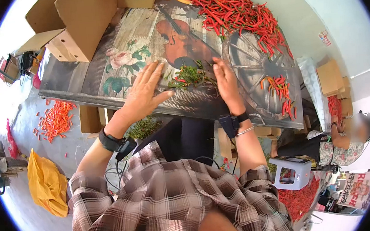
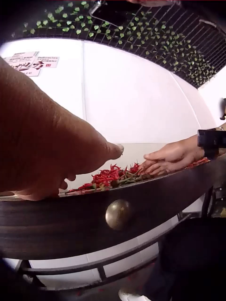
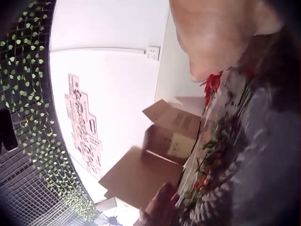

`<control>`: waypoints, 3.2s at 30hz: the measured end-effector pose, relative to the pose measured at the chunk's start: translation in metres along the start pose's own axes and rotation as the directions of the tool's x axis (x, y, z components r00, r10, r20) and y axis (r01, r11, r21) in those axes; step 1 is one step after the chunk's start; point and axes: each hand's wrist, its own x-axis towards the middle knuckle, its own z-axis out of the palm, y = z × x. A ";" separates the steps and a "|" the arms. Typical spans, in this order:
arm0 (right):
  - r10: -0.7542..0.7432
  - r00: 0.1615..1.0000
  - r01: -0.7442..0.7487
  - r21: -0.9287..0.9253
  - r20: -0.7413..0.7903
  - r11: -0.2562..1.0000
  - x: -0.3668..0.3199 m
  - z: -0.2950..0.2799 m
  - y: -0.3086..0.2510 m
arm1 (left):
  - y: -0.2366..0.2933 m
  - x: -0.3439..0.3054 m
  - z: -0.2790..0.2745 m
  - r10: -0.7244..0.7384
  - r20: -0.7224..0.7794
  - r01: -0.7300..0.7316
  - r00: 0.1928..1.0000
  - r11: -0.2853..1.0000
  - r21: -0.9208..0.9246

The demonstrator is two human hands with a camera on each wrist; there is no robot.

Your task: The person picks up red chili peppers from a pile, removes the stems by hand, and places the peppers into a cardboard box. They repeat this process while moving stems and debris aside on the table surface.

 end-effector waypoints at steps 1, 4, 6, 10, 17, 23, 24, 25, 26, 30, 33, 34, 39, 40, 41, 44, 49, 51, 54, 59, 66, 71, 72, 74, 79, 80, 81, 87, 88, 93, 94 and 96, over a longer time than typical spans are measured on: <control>0.024 0.999 -0.025 0.023 0.029 0.999 0.002 0.008 -0.008 | -0.001 0.002 0.004 0.030 0.006 -0.030 1.000 0.999 0.009; -0.048 0.994 0.045 0.025 0.102 0.999 0.007 0.032 -0.023 | -0.002 0.008 0.014 0.102 -0.055 -0.100 0.993 0.994 0.037; -0.077 0.991 0.068 0.087 0.108 0.994 0.009 0.048 -0.026 | -0.002 0.011 0.019 0.078 -0.054 -0.075 0.996 0.996 0.046; -0.138 0.972 0.102 0.188 0.190 0.977 0.000 0.070 -0.050 | -0.006 0.006 0.017 0.065 0.010 -0.066 0.998 0.996 0.059; -0.255 0.963 0.229 0.230 0.090 0.946 -0.037 0.109 -0.087 | -0.012 -0.047 -0.003 0.082 -0.019 -0.080 0.996 0.990 0.114; -0.315 0.939 0.252 0.345 0.141 0.904 -0.060 0.127 -0.115 | -0.002 -0.094 -0.021 -0.006 -0.062 0.014 0.998 0.991 0.134; -0.329 0.933 0.260 0.356 0.147 0.898 -0.065 0.129 -0.118 | -0.005 -0.103 -0.021 -0.016 -0.042 0.022 0.999 0.989 0.145; -0.348 0.926 0.278 0.361 0.147 0.890 -0.069 0.134 -0.119 | -0.008 -0.110 -0.023 -0.028 -0.027 0.031 0.999 0.992 0.124; -0.368 0.918 0.295 0.365 0.147 0.883 -0.074 0.139 -0.120 | -0.009 -0.117 -0.026 -0.040 -0.011 0.041 0.999 0.994 0.104; -0.472 0.869 0.386 0.395 0.148 0.834 -0.091 0.150 -0.131 | -0.015 -0.140 -0.040 -0.065 -0.034 0.066 0.997 0.997 0.041; -0.493 0.826 0.347 0.442 0.274 0.827 -0.099 0.154 -0.135 | -0.018 -0.153 -0.045 -0.142 -0.088 0.138 0.986 0.989 -0.054; -0.458 0.838 0.264 0.514 0.297 0.816 -0.104 0.158 -0.136 | -0.019 -0.156 -0.046 -0.285 -0.076 0.260 0.956 0.935 -0.241; -0.447 0.812 0.211 0.526 0.375 0.824 -0.088 0.135 -0.135 | -0.020 -0.136 -0.057 -0.247 -0.166 0.225 0.955 0.964 -0.139; -0.444 0.818 0.216 0.520 0.366 0.826 -0.082 0.127 -0.132 | -0.016 -0.126 -0.060 -0.235 -0.164 0.213 0.958 0.967 -0.139; -0.416 0.840 0.188 0.532 0.348 0.826 -0.072 0.115 -0.131 | -0.010 -0.114 -0.063 -0.225 -0.180 0.201 0.958 0.969 -0.146; -0.303 0.919 0.117 0.563 0.250 0.818 -0.043 0.073 -0.119 | -0.004 -0.073 -0.074 -0.153 -0.206 0.123 0.966 0.981 -0.152; -0.148 0.980 0.078 0.429 0.131 0.900 0.032 -0.033 -0.069 | 0.030 0.019 -0.102 -0.193 -0.177 0.064 0.965 0.828 -0.556; -0.066 0.996 0.039 0.386 0.058 0.922 0.060 -0.082 -0.043 | 0.035 0.059 -0.112 -0.149 -0.122 0.033 0.981 0.753 -0.658; 0.133 0.986 -0.073 0.463 -0.097 0.884 0.092 -0.145 -0.002 | 0.047 0.122 -0.115 -0.108 -0.088 0.003 0.990 0.652 -0.759; 0.378 0.851 -0.266 0.322 -0.365 0.909 0.131 -0.236 0.089 | 0.022 0.233 -0.088 -0.076 0.013 0.051 0.997 0.529 -0.847; 0.332 0.766 -0.554 -0.303 -0.550 0.776 0.151 -0.338 0.260 | -0.053 0.348 -0.007 -0.178 -0.067 0.094 0.982 0.760 -0.644; 0.258 0.793 -0.533 -0.424 -0.552 0.732 0.165 -0.350 0.314 | -0.080 0.394 0.023 -0.176 -0.128 0.098 0.976 0.882 -0.460; 0.195 0.814 -0.497 -0.483 -0.547 0.721 0.168 -0.354 0.325 | -0.074 0.398 0.024 -0.182 -0.073 0.134 0.981 0.892 -0.432; 0.181 0.814 -0.499 -0.504 -0.552 0.705 0.174 -0.351 0.335 | -0.069 0.409 0.032 -0.202 -0.021 0.176 0.979 0.899 -0.402; 0.169 0.798 -0.538 -0.558 -0.579 0.631 0.177 -0.347 0.356 | -0.057 0.438 0.054 -0.016 0.040 0.030 0.999 0.919 -0.392; 0.152 0.812 -0.521 -0.581 -0.564 0.626 0.177 -0.348 0.363 | -0.063 0.450 0.060 -0.016 0.040 0.030 0.999 0.920 -0.390; 0.151 0.811 -0.520 -0.578 -0.566 0.628 0.178 -0.347 0.363 | -0.076 0.464 0.074 -0.015 0.051 0.032 0.999 0.942 -0.335; 0.344 0.795 -0.587 -0.491 -0.501 0.644 0.199 -0.325 0.343 | -0.056 0.474 0.093 -0.086 0.118 0.124 0.989 0.918 -0.377; 0.362 0.856 -0.502 -0.425 -0.369 0.753 0.203 -0.320 0.332 | -0.054 0.475 0.092 -0.023 0.162 0.090 0.987 0.904 -0.418; 0.253 0.947 -0.296 -0.225 -0.199 0.929 0.225 -0.263 0.279 | -0.043 0.470 0.088 0.011 0.285 0.136 0.958 0.861 -0.490; 0.251 0.950 -0.290 -0.218 -0.188 0.932 0.229 -0.252 0.275 | -0.042 0.468 0.087 -0.002 0.282 0.144 0.959 0.863 -0.484; 0.270 0.940 -0.294 -0.092 -0.208 0.951 0.233 -0.232 0.263 | -0.046 0.469 0.093 -0.044 0.236 0.146 0.971 0.889 -0.434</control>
